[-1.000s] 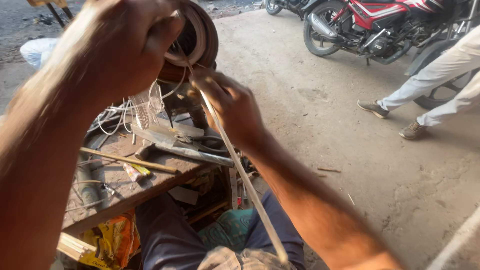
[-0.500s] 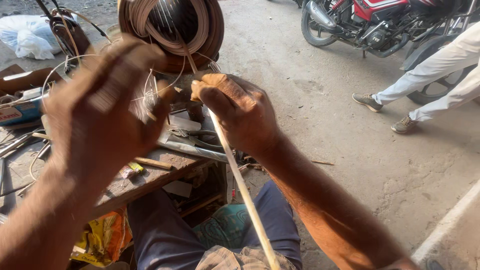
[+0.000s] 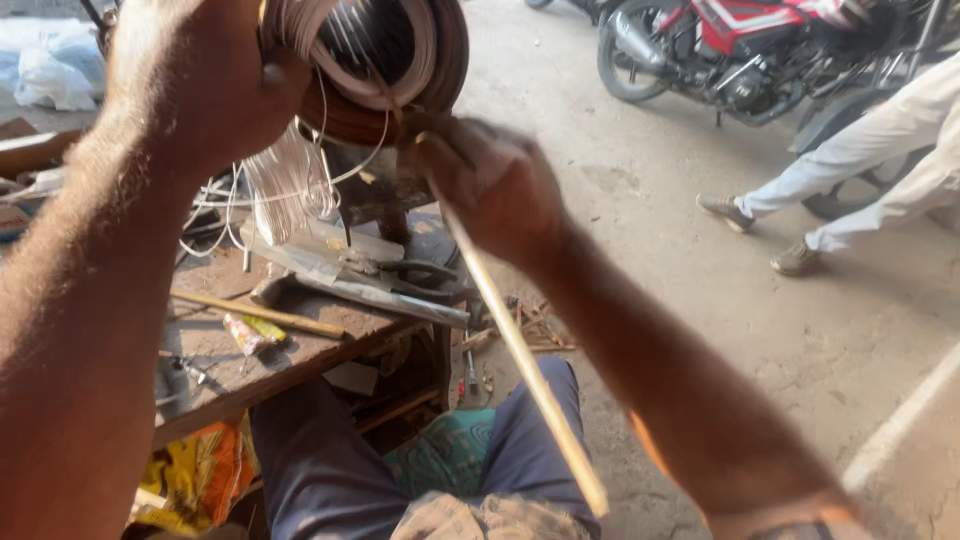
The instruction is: The person sits at an outdoor workbench and winds white wire from a spool mounted in a metal drum onto a long wooden stick, guiding the wire by hand and rotating the stick. They reposition the wire coil in the drum, tap the work with a hammer, and continue winding and adjusting the wire.
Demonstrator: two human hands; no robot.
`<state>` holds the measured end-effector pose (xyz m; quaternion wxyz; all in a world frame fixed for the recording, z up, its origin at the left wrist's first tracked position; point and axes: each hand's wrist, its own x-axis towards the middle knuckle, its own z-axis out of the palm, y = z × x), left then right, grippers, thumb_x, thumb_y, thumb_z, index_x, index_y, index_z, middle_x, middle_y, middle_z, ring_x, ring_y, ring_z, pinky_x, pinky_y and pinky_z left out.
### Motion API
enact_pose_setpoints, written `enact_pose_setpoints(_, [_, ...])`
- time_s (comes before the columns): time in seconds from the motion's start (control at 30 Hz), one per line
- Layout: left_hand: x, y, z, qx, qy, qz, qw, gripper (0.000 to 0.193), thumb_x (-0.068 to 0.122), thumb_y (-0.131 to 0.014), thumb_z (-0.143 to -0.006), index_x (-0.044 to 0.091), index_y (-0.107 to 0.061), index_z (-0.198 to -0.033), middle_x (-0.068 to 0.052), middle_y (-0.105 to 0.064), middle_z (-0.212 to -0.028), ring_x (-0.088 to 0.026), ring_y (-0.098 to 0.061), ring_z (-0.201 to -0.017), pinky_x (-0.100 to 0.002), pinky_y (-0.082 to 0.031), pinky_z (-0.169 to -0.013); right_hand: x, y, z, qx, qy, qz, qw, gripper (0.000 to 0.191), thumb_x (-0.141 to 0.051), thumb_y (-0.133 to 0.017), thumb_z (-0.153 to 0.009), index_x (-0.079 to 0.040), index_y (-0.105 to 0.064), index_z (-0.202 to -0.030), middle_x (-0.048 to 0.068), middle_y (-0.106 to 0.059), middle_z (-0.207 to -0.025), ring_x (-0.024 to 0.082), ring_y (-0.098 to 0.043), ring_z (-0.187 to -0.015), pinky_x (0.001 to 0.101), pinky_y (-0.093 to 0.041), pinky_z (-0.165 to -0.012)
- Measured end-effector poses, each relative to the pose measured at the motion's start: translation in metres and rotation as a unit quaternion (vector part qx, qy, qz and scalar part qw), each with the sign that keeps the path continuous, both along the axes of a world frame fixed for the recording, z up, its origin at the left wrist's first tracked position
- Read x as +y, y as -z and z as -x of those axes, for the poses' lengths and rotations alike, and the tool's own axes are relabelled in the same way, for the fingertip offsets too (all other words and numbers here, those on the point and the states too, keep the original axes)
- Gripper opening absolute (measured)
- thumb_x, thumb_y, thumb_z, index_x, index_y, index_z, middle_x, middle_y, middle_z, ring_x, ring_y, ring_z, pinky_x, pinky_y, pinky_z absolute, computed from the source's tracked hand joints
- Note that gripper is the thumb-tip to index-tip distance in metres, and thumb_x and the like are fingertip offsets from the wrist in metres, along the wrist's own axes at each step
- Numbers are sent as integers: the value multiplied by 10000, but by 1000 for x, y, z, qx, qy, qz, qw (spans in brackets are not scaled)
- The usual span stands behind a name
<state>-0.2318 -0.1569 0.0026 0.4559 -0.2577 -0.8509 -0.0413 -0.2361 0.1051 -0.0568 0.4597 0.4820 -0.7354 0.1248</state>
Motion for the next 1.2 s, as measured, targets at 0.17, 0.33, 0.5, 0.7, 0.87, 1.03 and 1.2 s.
enact_pose_setpoints(0.17, [4, -3, 1, -138, 22, -71, 988, 291, 52, -736, -926, -23, -647, -1194, -230, -679, -897, -388, -701, -768, -489, -565, -649, 2, -5, 25, 26, -8, -15, 1000, 80, -75, -726, -1016, -16, -719, -1071, 133, -753, -1085, 239, -772, -926, 306, -668, -749])
enact_pose_setpoints(0.33, [5, 0, -1, 9, 52, 6, 999, 399, 18, -757, -816, -42, -652, -1196, -226, -694, -977, -418, -690, -865, -488, -561, -713, -8, -9, 53, 43, -25, -26, 998, 44, -74, -740, -1047, -51, -716, -1077, 110, -744, -1099, 215, -773, -970, 289, -674, -802])
enact_pose_setpoints(0.5, [2, 5, 0, -124, -59, -43, 990, 585, 93, -756, -873, 44, -594, -1433, -239, -687, -873, -468, -668, -823, -577, -547, -768, -11, -4, 17, 27, -24, 67, 997, 96, -121, -721, -995, -71, -722, -1076, 105, -753, -1105, 219, -774, -918, 297, -677, -814])
enact_pose_setpoints(0.7, [-4, 9, 3, -16, 12, -4, 1000, 422, 64, -753, -888, 16, -616, -1285, -189, -697, -992, -400, -694, -923, -505, -564, -783, 21, 12, -43, -34, -33, 95, 994, 53, -36, -675, -1091, -43, -631, -1063, 160, -736, -1185, 250, -791, -1021, 308, -686, -844])
enact_pose_setpoints(0.87, [4, 8, -14, -15, -30, -12, 999, 377, 123, -788, -940, -10, -614, -1247, -138, -703, -942, -358, -695, -848, -523, -548, -721, 42, 41, -34, -116, -10, 162, 980, 57, -89, -672, -1075, -33, -660, -1078, 130, -757, -1096, 234, -788, -930, 290, -666, -723])
enact_pose_setpoints(1.03, [30, 17, -66, 31, 78, -69, 994, 254, 100, -708, -1040, 38, -583, -1252, -121, -680, -1097, -255, -697, -916, -422, -587, -813, 44, 112, -9, -340, 73, 100, 932, 151, -204, -723, -1017, -64, -706, -963, 129, -768, -1011, 213, -766, -764, 280, -655, -585])
enact_pose_setpoints(1.2, [82, 23, -119, -62, 206, -33, 976, 420, 158, -775, -1010, 46, -603, -1376, -202, -614, -1303, -300, -706, -1110, -362, -659, -905, -1, 172, 17, -428, 94, 8, 899, 199, -253, -762, -957, -64, -699, -955, 105, -742, -925, 218, -733, -734, 305, -625, -608])
